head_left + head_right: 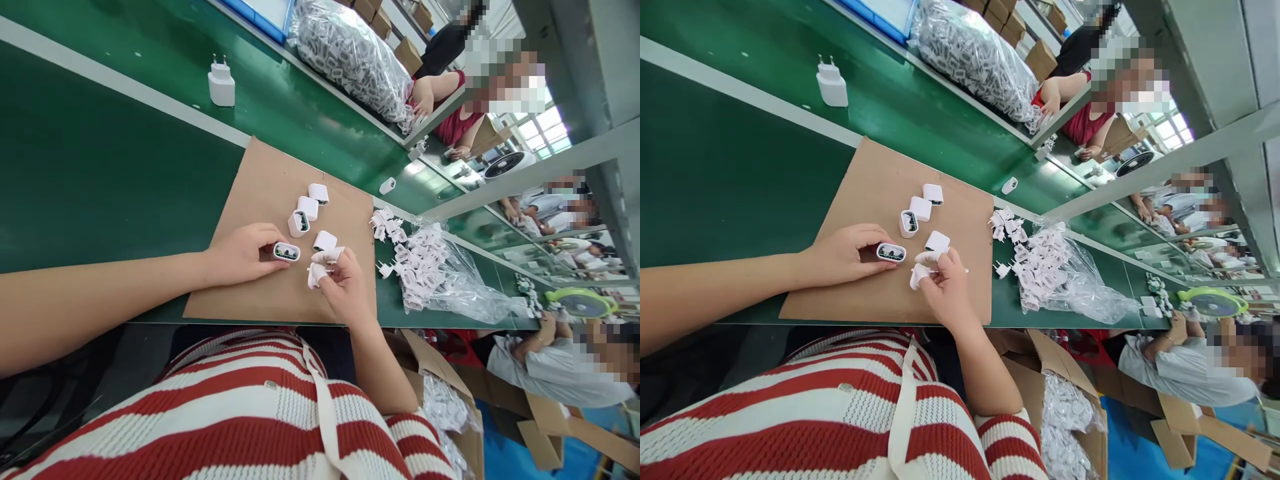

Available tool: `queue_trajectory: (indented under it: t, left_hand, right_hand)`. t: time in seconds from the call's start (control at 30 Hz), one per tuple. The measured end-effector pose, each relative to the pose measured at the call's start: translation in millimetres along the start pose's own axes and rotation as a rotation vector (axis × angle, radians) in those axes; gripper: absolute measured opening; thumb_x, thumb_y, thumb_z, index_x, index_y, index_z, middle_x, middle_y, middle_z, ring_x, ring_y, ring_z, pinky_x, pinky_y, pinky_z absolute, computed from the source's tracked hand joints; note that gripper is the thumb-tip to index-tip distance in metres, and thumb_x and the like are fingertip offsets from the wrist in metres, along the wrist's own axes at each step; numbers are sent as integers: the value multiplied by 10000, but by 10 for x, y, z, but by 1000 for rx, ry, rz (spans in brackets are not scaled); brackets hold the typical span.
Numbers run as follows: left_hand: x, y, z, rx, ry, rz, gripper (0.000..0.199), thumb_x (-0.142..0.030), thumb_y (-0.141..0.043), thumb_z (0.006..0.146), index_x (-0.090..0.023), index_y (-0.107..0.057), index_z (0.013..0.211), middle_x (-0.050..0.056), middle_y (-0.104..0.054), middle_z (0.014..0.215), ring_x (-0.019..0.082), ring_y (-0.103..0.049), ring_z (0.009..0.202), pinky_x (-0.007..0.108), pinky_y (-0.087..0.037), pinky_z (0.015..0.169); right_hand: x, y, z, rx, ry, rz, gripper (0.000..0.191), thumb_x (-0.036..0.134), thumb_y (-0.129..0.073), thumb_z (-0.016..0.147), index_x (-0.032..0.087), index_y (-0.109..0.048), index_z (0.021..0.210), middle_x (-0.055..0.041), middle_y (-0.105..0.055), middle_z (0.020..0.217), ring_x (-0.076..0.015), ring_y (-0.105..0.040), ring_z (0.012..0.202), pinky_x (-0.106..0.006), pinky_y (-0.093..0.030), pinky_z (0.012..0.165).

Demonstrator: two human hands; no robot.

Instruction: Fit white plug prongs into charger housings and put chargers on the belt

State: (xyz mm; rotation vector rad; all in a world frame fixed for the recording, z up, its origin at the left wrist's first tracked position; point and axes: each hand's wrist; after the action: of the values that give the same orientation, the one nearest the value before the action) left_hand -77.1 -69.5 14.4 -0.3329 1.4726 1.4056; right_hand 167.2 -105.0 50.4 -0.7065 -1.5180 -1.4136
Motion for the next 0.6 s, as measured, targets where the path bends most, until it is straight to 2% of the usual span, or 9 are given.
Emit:
queue_trajectory:
  t: [0.07,0.17,0.27,0.33,0.4,0.5,0.6]
  left_hand:
    - [-1,1,-6,2,-4,-18,354,-476,-680,900,-206,-736,1122,75,-699,1095,237,-651,995,342,-520,881]
    - [-4,7,-12,17,-5,-34,317,-443,-644,917,-207,-748,1101,80,-703,1089,239,-655,996,345,-520,895]
    - [2,12,-15,13,-20,-38,285,-422,-640,917,-209,-758,1066,74,-706,1063,232,-654,973,327,-515,861]
    - [2,16,-15,1,-29,-45,289,-438,-647,916,-207,-762,1045,76,-705,1034,229,-652,940,318,-515,834]
    - [-3,23,-13,-8,-34,-46,300,-458,-646,916,-202,-765,1019,81,-701,1001,227,-651,909,315,-517,819]
    - [-11,34,-10,-8,-38,-44,305,-473,-638,919,-205,-768,981,80,-693,967,225,-650,883,312,-519,813]
    - [-11,37,-8,-1,-33,-45,290,-472,-640,919,-214,-768,951,70,-686,943,221,-649,865,308,-517,804]
  right_hand:
    - [67,-24,77,6,-38,194,154,368,-698,892,242,-722,977,-51,-596,1139,-124,-647,722,-311,-593,633]
    - [166,-39,171,116,-34,264,257,382,-802,801,266,-748,1024,-46,-631,1112,-182,-686,867,-364,-631,768]
    - [262,-35,218,91,91,-37,214,283,-699,882,275,-750,1089,-55,-649,1076,-208,-669,986,-379,-605,869]
    - [323,-37,240,49,191,-313,255,174,-590,917,256,-741,1105,-63,-642,1030,-203,-648,957,-362,-576,850]
    - [365,-49,269,72,240,-509,307,87,-543,881,223,-725,1088,-58,-614,969,-193,-625,882,-332,-541,782]
    - [379,-73,322,152,246,-626,279,56,-553,824,193,-695,1020,-39,-564,902,-183,-582,792,-304,-486,704]
    - [372,-86,356,168,297,-679,238,63,-572,825,202,-680,986,-34,-554,884,-197,-556,814,-308,-455,712]
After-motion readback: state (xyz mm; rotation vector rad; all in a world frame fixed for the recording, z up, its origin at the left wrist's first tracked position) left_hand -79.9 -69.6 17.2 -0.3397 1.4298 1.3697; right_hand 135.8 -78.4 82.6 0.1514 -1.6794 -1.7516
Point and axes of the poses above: each hand's wrist, its own z-axis towards the middle knuckle, its own y-axis out of the back of the hand, x = y × z
